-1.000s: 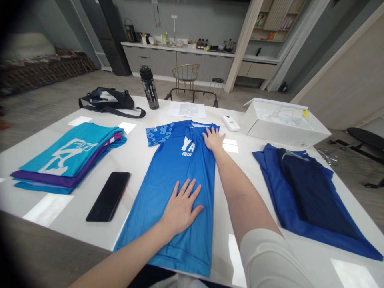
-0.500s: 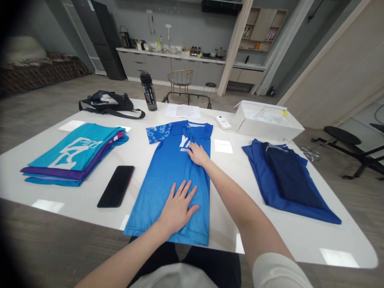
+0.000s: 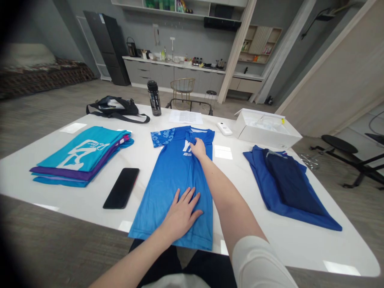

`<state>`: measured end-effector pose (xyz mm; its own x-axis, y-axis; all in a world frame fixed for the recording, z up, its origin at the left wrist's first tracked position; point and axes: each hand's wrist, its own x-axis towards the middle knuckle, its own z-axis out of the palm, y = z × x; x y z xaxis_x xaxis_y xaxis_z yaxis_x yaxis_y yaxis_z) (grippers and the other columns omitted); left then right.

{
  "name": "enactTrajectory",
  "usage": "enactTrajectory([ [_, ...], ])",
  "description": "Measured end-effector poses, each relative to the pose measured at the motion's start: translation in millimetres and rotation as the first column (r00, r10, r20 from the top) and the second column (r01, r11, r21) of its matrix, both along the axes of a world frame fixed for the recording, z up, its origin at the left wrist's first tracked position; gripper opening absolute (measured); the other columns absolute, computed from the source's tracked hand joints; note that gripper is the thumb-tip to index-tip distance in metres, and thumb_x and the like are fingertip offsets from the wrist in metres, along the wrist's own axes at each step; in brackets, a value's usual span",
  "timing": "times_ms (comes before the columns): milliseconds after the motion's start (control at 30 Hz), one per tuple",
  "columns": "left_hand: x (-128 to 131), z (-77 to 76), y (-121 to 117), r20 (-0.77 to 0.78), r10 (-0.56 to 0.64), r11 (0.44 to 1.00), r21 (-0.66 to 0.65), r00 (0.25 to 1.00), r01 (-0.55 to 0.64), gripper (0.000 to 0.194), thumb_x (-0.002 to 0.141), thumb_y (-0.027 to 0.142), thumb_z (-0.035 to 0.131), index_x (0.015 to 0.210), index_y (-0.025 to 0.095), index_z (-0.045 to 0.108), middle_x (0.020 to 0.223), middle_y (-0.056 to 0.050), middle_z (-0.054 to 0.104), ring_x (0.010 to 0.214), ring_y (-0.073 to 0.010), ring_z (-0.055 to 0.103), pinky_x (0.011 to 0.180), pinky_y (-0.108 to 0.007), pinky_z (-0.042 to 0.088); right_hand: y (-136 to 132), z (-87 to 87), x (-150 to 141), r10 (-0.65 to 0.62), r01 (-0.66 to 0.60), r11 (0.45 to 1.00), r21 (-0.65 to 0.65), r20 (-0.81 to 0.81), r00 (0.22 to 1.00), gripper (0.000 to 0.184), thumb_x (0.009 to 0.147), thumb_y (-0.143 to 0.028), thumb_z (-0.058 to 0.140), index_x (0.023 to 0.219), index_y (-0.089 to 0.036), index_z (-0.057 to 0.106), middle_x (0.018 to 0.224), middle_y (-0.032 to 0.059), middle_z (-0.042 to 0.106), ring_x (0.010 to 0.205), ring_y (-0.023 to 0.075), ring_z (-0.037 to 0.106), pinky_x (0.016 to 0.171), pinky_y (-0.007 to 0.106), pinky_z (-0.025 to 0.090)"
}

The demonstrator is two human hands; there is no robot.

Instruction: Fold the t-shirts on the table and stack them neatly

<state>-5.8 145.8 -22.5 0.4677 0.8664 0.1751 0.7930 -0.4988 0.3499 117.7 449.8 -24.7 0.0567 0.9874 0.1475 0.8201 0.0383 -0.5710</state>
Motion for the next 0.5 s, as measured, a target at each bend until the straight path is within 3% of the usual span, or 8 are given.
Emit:
enactTrajectory([
  [100,-15,6.2,12,0.014,-0.045,0.999,0.004,0.999,0.045,0.053,0.107,0.047,0.031,0.152,0.023,0.043,0.159,-0.009,0.045,0.148,-0.0232,0.037,0.124,-0.052,0.027,18,1.2,-10,-0.048,0.049,0.995,-0.089,0.017,0.999,0.054,0.090,-0.037,0.063,0.140,-0.016,0.059,0.137,0.0159,0.063,0.127,0.0303,0.059,0.106,0.042,0.046],
  [200,-27,5.7,19,-0.017,-0.064,0.998,0.023,0.998,0.065,0.049,0.107,0.043,0.033,0.150,0.022,0.046,0.158,-0.008,0.045,0.149,-0.0221,0.037,0.125,-0.051,0.025,14,-4.0,-20,-0.041,0.046,0.994,-0.104,0.050,0.998,0.041,0.091,-0.037,0.062,0.129,-0.023,0.068,0.138,0.0136,0.062,0.130,0.0342,0.055,0.108,0.054,0.042],
  [300,-32,0.7,17,-0.046,-0.061,0.997,0.035,0.997,0.062,0.054,0.106,0.049,0.034,0.152,0.022,0.044,0.162,-0.009,0.040,0.151,-0.0245,0.032,0.125,-0.054,0.022,-5,-11.0,-27,0.113,-0.107,0.993,-0.052,0.122,0.986,0.033,0.098,-0.040,0.053,0.123,-0.031,0.070,0.146,0.0078,0.057,0.137,0.0320,0.046,0.114,0.062,0.030],
  [400,-32,-2.9,10,-0.061,-0.038,0.998,0.045,0.997,0.041,0.058,0.104,0.054,0.037,0.155,0.025,0.039,0.165,-0.008,0.034,0.153,-0.0263,0.028,0.125,-0.058,0.020,-21,-15.1,-27,0.293,-0.290,0.956,-0.042,0.203,0.934,0.038,0.103,-0.042,0.043,0.135,-0.034,0.062,0.154,0.0038,0.050,0.145,0.0305,0.036,0.116,0.071,0.017],
  [500,-35,-3.7,2,-0.070,0.047,0.998,0.048,0.996,-0.044,0.060,0.103,0.055,0.038,0.157,0.030,0.035,0.167,-0.006,0.029,0.154,-0.0280,0.025,0.124,-0.061,0.021,-27,-15.4,-25,0.302,-0.302,0.953,-0.039,0.239,0.923,0.050,0.105,-0.050,0.035,0.149,-0.031,0.047,0.164,0.0049,0.034,0.152,0.0302,0.024,0.118,0.072,0.007],
])
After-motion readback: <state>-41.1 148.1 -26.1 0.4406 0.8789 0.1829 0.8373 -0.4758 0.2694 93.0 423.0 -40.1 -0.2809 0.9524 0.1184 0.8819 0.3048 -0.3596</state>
